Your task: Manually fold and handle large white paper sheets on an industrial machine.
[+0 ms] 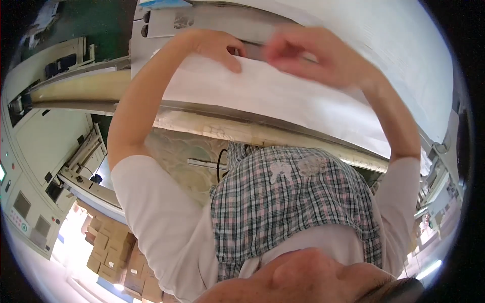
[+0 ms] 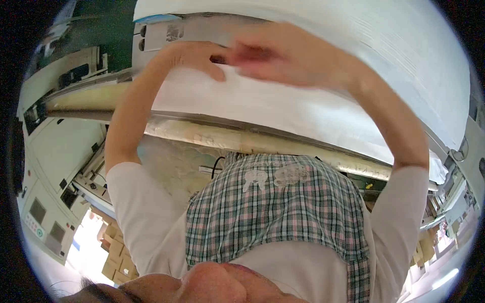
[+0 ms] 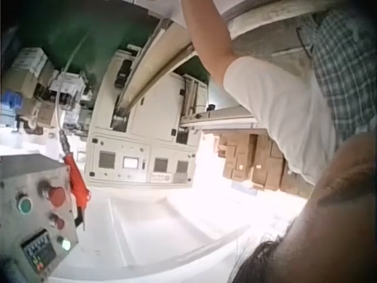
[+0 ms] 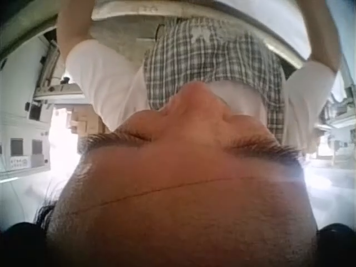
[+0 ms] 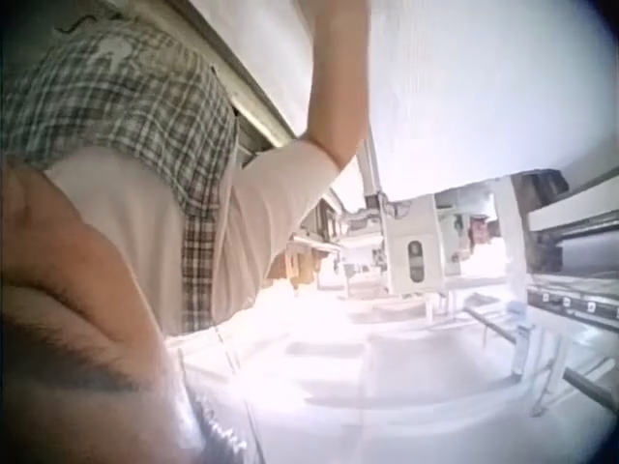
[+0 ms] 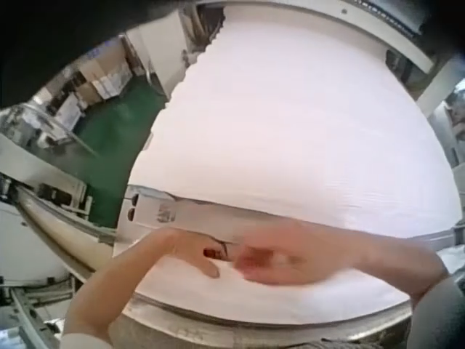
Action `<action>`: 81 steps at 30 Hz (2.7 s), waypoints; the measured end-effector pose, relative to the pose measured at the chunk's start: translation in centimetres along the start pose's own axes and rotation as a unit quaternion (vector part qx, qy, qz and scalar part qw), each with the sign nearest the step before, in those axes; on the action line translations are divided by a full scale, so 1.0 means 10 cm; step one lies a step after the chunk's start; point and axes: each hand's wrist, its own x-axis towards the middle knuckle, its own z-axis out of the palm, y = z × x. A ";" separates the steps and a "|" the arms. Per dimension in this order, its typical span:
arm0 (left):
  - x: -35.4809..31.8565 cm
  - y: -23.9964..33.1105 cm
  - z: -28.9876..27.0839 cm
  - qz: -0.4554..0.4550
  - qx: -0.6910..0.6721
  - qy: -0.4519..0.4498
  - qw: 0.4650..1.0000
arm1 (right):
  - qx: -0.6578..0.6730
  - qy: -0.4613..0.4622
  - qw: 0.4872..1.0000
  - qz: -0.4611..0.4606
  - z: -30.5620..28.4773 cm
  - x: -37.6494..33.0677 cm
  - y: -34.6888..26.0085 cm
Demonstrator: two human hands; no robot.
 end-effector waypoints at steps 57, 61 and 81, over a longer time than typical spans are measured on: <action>0.43 0.05 1.13 0.067 0.186 0.634 0.748 | -0.430 0.311 0.840 0.117 1.19 -1.88 0.54; 0.07 -0.58 1.26 -0.005 0.175 0.583 0.793 | -0.476 0.332 0.788 0.208 0.95 -2.97 0.70; 0.83 0.94 1.61 -0.311 0.185 0.593 0.719 | -0.433 0.229 0.842 0.226 -0.37 -5.29 1.06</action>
